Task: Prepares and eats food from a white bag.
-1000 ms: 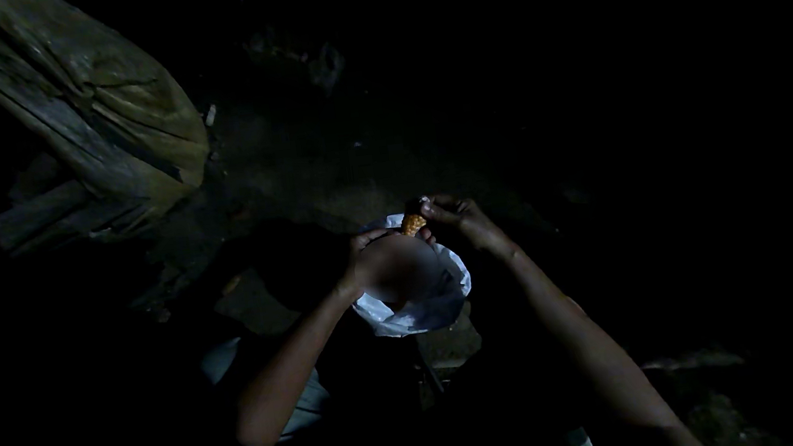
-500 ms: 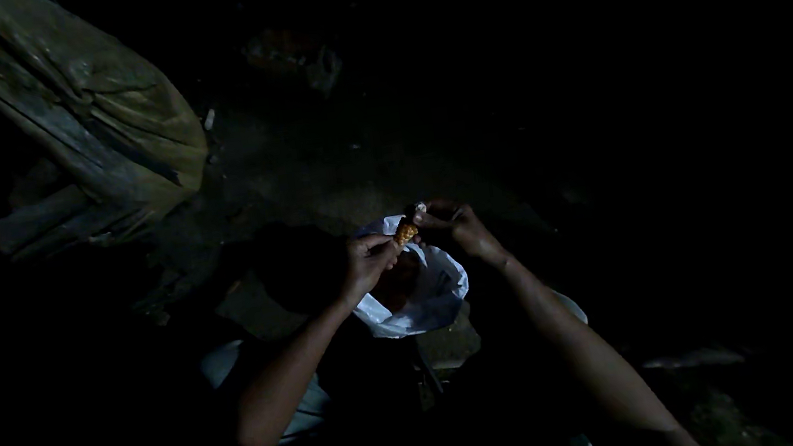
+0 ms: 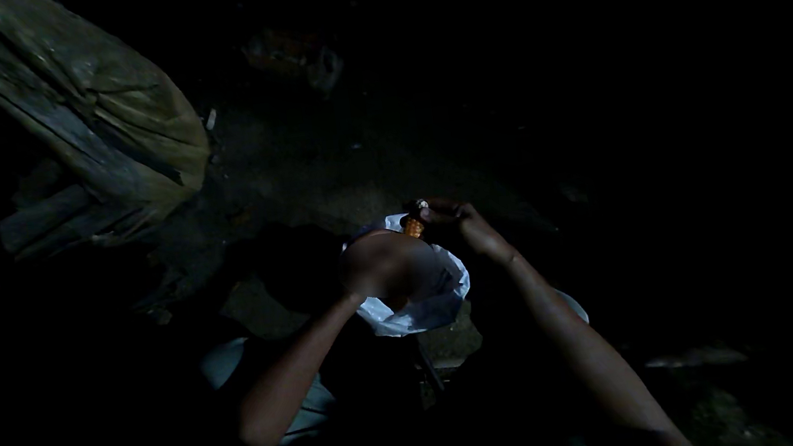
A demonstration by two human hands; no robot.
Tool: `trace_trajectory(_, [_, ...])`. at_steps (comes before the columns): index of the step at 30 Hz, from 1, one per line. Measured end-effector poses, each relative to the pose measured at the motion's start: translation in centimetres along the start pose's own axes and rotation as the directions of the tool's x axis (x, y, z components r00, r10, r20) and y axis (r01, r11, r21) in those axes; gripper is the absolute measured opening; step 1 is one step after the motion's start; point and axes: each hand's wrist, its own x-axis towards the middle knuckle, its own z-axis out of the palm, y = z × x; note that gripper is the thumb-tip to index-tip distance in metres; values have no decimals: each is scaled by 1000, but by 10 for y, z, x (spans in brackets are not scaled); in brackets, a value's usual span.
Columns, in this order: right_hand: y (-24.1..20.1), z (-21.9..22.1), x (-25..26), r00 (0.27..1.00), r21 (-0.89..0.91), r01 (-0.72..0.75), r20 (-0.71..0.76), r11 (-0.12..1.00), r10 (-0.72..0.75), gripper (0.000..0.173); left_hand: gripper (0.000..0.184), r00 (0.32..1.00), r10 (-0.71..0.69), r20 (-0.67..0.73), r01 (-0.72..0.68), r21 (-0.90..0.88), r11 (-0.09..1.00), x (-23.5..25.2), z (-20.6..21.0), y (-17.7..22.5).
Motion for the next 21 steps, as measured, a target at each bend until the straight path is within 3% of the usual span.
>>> trace_trajectory(8, [6, 2, 1, 999, -16, 52, -10, 999, -53, 24, 10, 993, 95, -65, -93, 29, 995, 6, 2, -12])
trace_trajectory(12, [-1, 4, -3, 999, -56, 28, -14, 998, -29, 26, 11, 995, -57, -78, 54, -33, 998, 4, 4, -4])
trace_trajectory(15, [-7, 5, -5, 994, -38, -25, -108, 999, 21, 27, 12, 989, -145, -33, 146, 41, 988, 8, 3, -8])
trace_trajectory(19, [-4, 0, -3, 986, -12, -41, -163, 999, 38, 24, 38, 999, -35, 37, 28, 166, 986, 11, 3, -19])
trace_trajectory(21, [-1, -1, -3, 988, 7, -31, -151, 999, 32, 21, 40, 999, 14, 38, -20, 180, 983, 10, 4, -19])
